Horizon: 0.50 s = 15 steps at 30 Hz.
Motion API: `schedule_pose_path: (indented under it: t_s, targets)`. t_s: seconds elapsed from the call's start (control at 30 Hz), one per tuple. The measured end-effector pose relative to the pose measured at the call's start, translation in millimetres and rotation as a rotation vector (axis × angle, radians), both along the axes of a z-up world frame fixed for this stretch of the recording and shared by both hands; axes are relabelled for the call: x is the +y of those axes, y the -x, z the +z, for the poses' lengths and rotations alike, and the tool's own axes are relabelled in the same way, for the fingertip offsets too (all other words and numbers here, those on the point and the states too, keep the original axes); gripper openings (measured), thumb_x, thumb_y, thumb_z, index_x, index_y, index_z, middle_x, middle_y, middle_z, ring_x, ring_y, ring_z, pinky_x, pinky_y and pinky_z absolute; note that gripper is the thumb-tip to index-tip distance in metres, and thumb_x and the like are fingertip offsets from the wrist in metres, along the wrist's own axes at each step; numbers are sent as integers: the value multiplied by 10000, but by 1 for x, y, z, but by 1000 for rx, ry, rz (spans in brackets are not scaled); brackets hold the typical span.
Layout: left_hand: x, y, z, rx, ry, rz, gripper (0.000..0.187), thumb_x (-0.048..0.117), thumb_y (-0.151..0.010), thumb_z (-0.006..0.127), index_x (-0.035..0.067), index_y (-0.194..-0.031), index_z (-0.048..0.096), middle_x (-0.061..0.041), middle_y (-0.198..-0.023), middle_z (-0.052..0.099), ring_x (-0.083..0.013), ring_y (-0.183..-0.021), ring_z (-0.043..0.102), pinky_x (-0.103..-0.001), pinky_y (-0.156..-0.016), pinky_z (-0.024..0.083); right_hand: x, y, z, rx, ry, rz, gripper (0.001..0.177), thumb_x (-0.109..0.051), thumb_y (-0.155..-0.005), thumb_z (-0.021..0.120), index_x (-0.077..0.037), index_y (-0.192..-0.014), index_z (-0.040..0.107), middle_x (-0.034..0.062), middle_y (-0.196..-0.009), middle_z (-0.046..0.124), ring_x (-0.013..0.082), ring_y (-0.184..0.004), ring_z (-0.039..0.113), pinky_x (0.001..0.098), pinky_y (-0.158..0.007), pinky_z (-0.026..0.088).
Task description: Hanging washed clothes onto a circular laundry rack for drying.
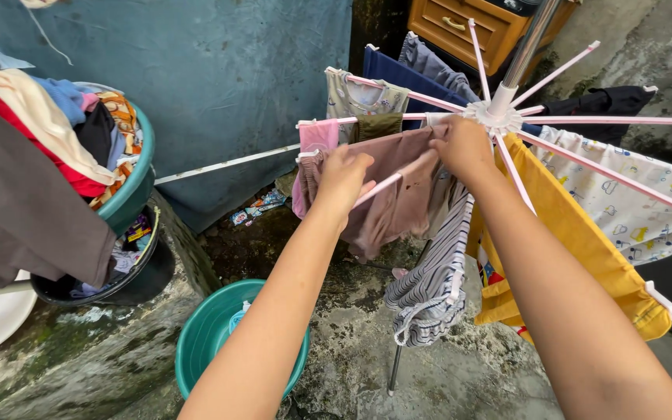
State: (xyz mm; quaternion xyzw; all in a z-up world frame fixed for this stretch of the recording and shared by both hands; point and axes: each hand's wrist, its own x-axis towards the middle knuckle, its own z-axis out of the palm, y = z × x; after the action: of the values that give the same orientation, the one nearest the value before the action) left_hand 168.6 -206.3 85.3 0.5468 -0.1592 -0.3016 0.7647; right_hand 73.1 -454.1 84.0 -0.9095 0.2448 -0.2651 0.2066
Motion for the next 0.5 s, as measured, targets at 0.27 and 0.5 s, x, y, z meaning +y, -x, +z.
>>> schedule_pose_path:
  t_s: [0.27, 0.5]
  targets:
    - [15, -29, -23, -524, 30, 242, 574, 94, -923, 637, 74, -1466, 452, -182, -1501, 519, -277, -1282, 608, -362, -907, 559, 25, 22, 10, 28, 111, 216, 126, -162, -825, 819, -67, -888, 765, 133, -825, 699, 306, -784, 676, 441, -743, 539]
    - [105, -49, -29, -1034, -324, 403, 513, 142, -970, 658, 100, -1456, 497, -163, -1497, 536, -370, -1389, 513, -507, -1157, 448, 87, 7, 40, -73, 311, 215, 240, -163, -862, 822, -38, -1052, 749, 157, -944, 698, 323, -875, 671, 433, -830, 530]
